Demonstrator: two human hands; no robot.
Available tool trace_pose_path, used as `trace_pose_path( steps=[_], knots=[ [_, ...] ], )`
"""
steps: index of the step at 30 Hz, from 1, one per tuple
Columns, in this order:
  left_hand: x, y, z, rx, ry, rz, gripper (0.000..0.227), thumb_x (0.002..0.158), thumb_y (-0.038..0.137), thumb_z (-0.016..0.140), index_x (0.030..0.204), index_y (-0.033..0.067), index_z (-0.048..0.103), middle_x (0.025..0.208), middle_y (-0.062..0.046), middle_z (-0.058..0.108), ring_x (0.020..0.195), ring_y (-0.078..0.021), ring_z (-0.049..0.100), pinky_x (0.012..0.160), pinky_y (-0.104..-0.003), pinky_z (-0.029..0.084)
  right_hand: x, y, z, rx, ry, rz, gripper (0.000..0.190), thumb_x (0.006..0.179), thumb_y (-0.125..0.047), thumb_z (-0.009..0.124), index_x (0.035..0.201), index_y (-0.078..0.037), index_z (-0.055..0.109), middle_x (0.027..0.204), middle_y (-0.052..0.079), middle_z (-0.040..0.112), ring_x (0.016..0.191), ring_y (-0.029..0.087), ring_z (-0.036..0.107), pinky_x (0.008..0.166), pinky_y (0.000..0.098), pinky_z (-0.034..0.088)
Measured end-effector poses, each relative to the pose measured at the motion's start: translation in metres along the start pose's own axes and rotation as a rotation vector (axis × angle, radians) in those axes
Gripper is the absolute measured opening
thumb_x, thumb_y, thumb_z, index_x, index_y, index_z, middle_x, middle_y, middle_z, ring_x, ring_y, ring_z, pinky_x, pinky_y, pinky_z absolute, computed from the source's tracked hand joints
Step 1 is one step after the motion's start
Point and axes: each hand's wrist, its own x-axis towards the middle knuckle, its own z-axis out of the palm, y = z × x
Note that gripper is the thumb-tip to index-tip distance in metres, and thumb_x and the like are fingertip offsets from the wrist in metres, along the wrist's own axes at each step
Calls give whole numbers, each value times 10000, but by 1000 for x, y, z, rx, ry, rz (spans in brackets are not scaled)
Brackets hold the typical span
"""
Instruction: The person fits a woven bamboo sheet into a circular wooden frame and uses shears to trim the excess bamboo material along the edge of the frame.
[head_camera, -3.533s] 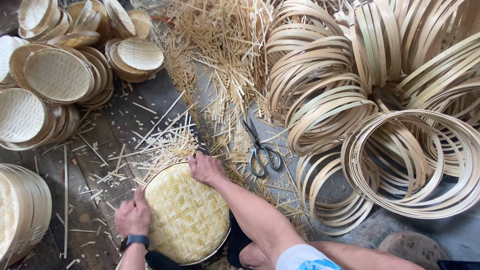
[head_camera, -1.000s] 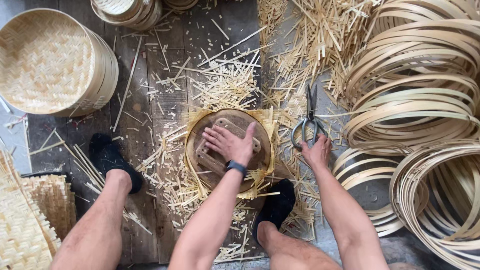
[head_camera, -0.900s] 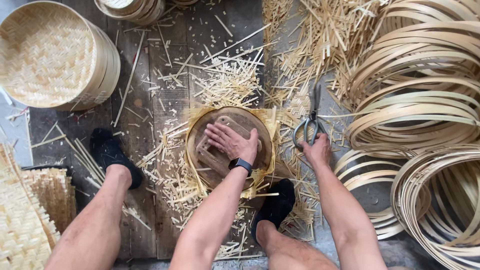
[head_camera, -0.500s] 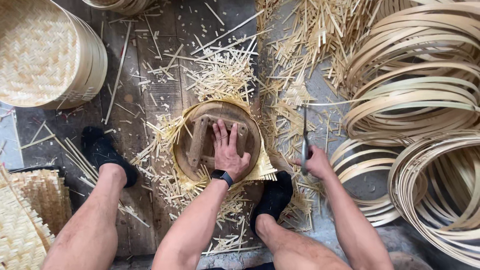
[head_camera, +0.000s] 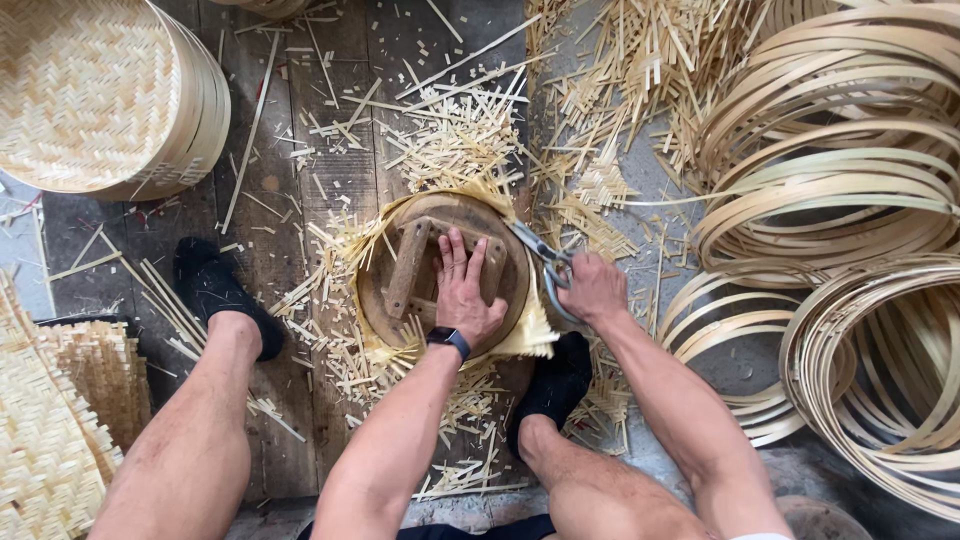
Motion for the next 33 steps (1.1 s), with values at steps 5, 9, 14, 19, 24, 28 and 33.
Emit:
trace_pose_path(
  steps=[5, 9, 14, 19, 24, 28, 33],
  knots=[
    [-12, -15, -12, 26, -213, 79, 1049, 633, 277, 822, 1564, 230, 341, 1714, -151, 17, 1588, -358, 32, 1263, -552, 176, -25, 29, 32, 2, 85, -9, 317, 994, -355, 515, 991, -55, 618, 912, 135, 639, 736, 222, 623, 636, 411, 551],
    [-14, -14, -17, -23, -175, 112, 1044, 626, 250, 809, 1567, 213, 358, 1714, -156, 25, 1588, -359, 34, 1269, -548, 198, 1, -1, 32, -172, 584, -224, 463, 746, -490, 632, 822, -34, 604, 689, 108, 601, 561, 202, 554, 481, 365, 507],
    [-9, -15, -30, 31, -282, 173, 1060, 601, 228, 813, 1559, 196, 361, 1683, -176, 32, 1554, -369, 39, 1220, -583, 186, 6, 11, 29, -19, -5, -3, 367, 1019, -420, 507, 1010, -65, 601, 927, 123, 628, 769, 226, 620, 686, 426, 572],
    [-15, -25, -48, -39, -366, 302, 974, 598, 196, 785, 1511, 209, 445, 1710, -129, 117, 1582, -337, 103, 1251, -552, 216, -12, 30, 22, -48, 180, -129, 387, 909, -422, 585, 1009, -50, 626, 970, 152, 646, 879, 258, 633, 788, 435, 555],
    [-13, -24, -50, -6, -398, 309, 993, 601, 199, 792, 1524, 205, 425, 1702, -138, 97, 1572, -342, 89, 1246, -547, 204, 22, -14, -1, -86, 252, -209, 485, 788, -479, 676, 914, -14, 622, 869, 163, 630, 860, 279, 623, 776, 463, 554],
    [-9, -27, -61, 117, -469, 397, 1038, 593, 212, 784, 1561, 236, 409, 1723, -138, 129, 1588, -331, 106, 1272, -524, 199, 18, 11, -4, -108, -26, -104, 275, 933, -357, 593, 929, -82, 591, 939, 119, 627, 852, 240, 650, 751, 416, 584],
    [-17, 17, -39, -76, -272, -375, 1092, 767, 601, 709, 1588, 56, 237, 1602, -272, 241, 1509, -443, 162, 1231, -594, 113, -3, 28, 11, -113, -22, -80, 422, 932, -430, 597, 1050, -25, 589, 1002, 149, 624, 911, 245, 643, 766, 414, 583]
  ],
)
